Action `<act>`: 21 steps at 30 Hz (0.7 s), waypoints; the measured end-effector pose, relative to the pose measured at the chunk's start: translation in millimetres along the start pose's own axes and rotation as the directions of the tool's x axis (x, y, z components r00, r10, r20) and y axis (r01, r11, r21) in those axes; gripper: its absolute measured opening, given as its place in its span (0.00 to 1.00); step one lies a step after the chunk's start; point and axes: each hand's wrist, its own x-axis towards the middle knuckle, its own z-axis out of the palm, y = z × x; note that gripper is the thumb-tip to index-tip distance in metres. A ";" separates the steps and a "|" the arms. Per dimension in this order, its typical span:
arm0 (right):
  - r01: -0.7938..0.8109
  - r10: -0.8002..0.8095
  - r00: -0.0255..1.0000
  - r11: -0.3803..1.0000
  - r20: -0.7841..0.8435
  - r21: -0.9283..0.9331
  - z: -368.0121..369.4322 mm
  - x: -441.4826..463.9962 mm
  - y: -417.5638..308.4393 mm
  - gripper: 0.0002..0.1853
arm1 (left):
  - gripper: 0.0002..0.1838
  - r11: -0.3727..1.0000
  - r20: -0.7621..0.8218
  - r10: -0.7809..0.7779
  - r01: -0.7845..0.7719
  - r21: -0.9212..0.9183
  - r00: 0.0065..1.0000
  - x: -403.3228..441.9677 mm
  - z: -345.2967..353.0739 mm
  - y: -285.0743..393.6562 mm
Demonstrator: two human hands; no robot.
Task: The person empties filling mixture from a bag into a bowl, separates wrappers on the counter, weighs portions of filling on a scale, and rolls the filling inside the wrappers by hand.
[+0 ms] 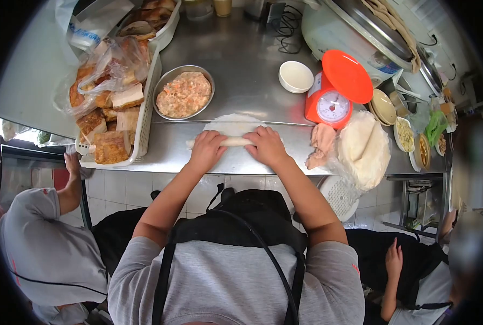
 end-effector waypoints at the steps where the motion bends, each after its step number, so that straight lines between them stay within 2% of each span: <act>1: 0.003 -0.003 1.000 1.000 -0.002 -0.009 -4.9 2.7 -5.6 0.16 | 0.16 1.000 0.010 0.001 -0.001 -0.004 1.000 0.9 0.1 -1.1; 5: 0.054 -0.055 0.998 0.998 -0.022 -0.026 6.5 16.6 -30.7 0.17 | 0.16 1.000 0.032 0.014 -0.014 -0.020 0.999 4.2 -2.5 -1.6; 8: 0.045 -0.048 0.997 0.998 -0.062 -0.041 16.2 17.0 -23.5 0.16 | 0.15 1.000 0.054 -0.011 0.011 0.001 0.998 2.5 -3.1 -3.1; 11: -0.046 0.039 0.993 0.997 -0.110 -0.061 4.5 -2.6 -12.8 0.16 | 0.16 0.994 -0.007 -0.063 0.063 0.088 0.998 -4.7 -18.1 -1.5; 14: -0.117 0.104 0.982 0.990 -0.156 -0.080 -0.1 -18.3 0.7 0.13 | 0.15 0.996 -0.023 -0.060 0.061 0.068 0.998 -15.6 -19.0 -20.2; 17: -0.182 0.184 0.975 0.983 -0.124 0.029 -1.5 -13.9 13.4 0.10 | 0.14 0.989 -0.042 -0.147 0.146 -0.033 0.988 -13.7 -17.2 -31.2; 21: -0.188 0.190 0.979 0.981 -0.074 0.039 -2.1 -5.5 24.3 0.10 | 0.09 0.998 -0.082 -0.035 0.038 0.042 0.996 -6.4 -17.9 -39.7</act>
